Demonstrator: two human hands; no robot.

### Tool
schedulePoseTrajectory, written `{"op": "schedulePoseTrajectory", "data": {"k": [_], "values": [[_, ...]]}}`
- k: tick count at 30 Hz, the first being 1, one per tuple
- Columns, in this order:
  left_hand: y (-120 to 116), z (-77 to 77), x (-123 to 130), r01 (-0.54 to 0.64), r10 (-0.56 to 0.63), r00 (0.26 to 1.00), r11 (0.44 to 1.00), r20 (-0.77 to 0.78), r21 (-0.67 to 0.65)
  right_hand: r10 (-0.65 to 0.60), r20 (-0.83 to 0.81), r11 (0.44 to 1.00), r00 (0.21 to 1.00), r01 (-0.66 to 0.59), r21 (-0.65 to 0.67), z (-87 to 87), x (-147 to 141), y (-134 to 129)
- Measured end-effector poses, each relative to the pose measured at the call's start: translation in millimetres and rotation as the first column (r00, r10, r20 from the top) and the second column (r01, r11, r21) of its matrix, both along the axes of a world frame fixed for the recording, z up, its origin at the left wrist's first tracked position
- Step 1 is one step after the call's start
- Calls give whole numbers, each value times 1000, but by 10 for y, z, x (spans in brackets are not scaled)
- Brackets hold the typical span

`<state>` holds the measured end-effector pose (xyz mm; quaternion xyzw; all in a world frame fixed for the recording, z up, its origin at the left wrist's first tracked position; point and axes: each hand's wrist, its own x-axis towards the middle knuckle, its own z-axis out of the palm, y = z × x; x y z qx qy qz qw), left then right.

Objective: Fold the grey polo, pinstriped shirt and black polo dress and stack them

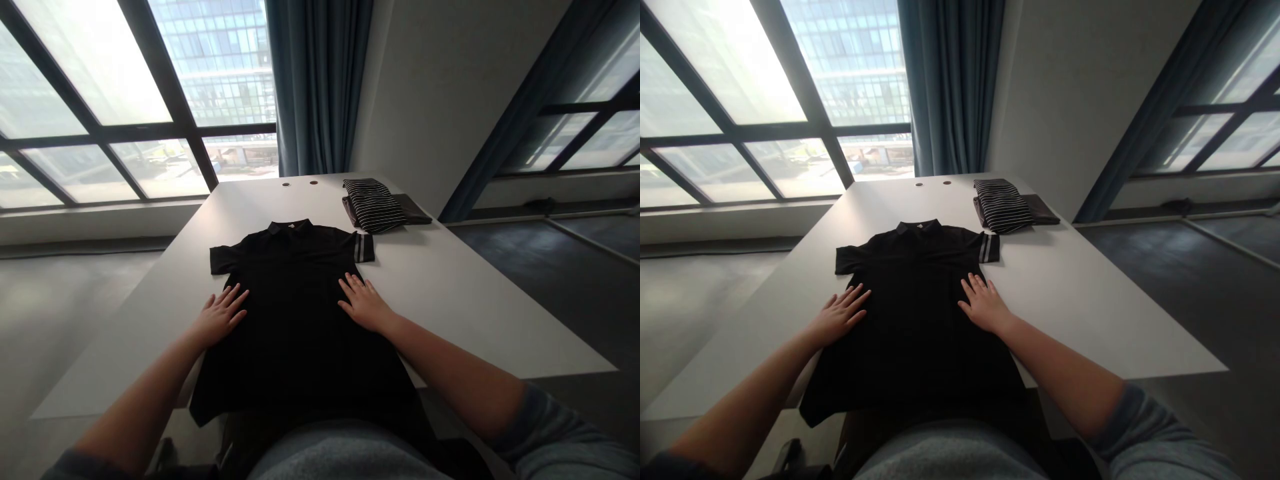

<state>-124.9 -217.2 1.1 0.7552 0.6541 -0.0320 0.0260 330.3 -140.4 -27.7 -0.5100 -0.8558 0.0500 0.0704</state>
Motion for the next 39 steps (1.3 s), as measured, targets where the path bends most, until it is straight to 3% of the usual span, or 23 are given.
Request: {"op": "schedulePoseTrajectory", "data": {"k": [4,8,11,15,19,22,32,39], "values": [[249,257,19,6,-5,1000,998,-15,65,12,-76,996,997,-4,94,245,-23,193],[926,482,78,-37,40,999,974,-9,221,78,-154,981,985,-48,190,557,-204,940],[1532,528,73,-133,133,991,973,11,187,40,-86,998,995,-35,61,655,-430,1603],[2054,362,0,-145,144,989,988,18,53,13,19,992,1000,-10,-128,524,-653,2194],[2224,92,-69,-220,220,975,975,19,-19,-55,69,979,996,67,-191,260,-741,2437],[2318,-8,-135,-288,290,956,956,45,-51,-110,81,974,991,124,-191,138,-787,2550],[2719,-59,-400,-295,299,950,954,91,-50,-138,42,975,990,143,-173,72,-853,2876],[2711,-67,-398,-287,287,954,958,82,-14,-159,42,972,986,164,-169,97,-898,2878]]}}
